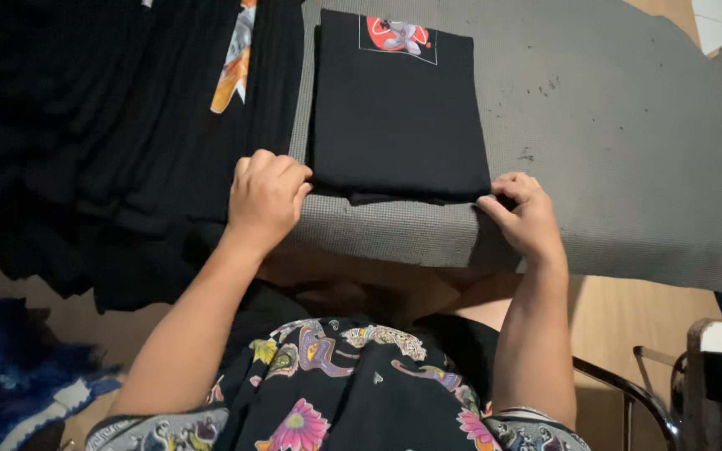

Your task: The person folds a black t-shirt on a gray mat. They smooth the fabric, fold the sides inward, fold the bottom up, and then fold the shirt in half to create a neat stack.

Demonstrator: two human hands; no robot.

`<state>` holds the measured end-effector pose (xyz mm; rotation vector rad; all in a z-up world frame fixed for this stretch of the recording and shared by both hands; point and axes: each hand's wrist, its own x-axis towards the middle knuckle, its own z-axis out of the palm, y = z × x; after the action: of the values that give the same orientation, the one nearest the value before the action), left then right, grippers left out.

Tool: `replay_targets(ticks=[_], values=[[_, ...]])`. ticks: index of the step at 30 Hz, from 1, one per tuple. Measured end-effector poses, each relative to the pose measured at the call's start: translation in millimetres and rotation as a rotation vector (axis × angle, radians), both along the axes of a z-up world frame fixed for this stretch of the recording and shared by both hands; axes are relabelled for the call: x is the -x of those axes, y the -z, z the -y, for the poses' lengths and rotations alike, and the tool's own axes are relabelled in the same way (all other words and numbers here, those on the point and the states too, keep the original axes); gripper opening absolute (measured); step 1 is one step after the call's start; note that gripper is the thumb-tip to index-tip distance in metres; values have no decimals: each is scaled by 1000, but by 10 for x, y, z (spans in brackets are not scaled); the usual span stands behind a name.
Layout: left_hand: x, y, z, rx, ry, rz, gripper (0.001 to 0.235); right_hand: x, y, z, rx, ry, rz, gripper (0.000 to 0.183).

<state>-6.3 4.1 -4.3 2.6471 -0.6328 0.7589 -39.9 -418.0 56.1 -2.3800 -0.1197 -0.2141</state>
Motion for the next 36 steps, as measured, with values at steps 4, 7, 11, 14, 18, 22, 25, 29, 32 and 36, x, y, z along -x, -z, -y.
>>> replay_targets(ticks=[4, 7, 11, 14, 18, 22, 25, 29, 32, 36], values=[[39, -303, 25, 166, 62, -115, 35, -137, 100, 98, -195, 109, -141, 18], [41, -368, 110, 313, 51, -226, 25, -160, 61, 46, -164, 110, -103, 19], [-146, -691, 181, 244, -125, -507, 37, -373, 133, 146, -153, 194, -136, 26], [-485, -899, 244, 258, -205, -770, 54, -689, 162, 57, -104, 242, -234, 35], [-775, -754, 276, 312, -269, -809, 21, -899, 4, -51, -270, 215, -271, 27], [-825, -607, 212, 392, -257, -774, 19, -748, -76, -66, -359, 158, -253, 26], [-1015, -676, 335, 906, -164, -1019, 22, -922, -180, -114, -295, 143, -327, 30], [-1359, -532, 499, 1085, -162, -1079, 46, -1341, -32, -130, -132, 252, -389, 35], [-1462, -347, 491, 1085, -177, -1049, 34, -1459, 175, -33, -134, 297, -410, 31], [-1596, -304, 445, 1092, -212, -1145, 25, -1314, -74, -96, -226, 274, -432, 29]])
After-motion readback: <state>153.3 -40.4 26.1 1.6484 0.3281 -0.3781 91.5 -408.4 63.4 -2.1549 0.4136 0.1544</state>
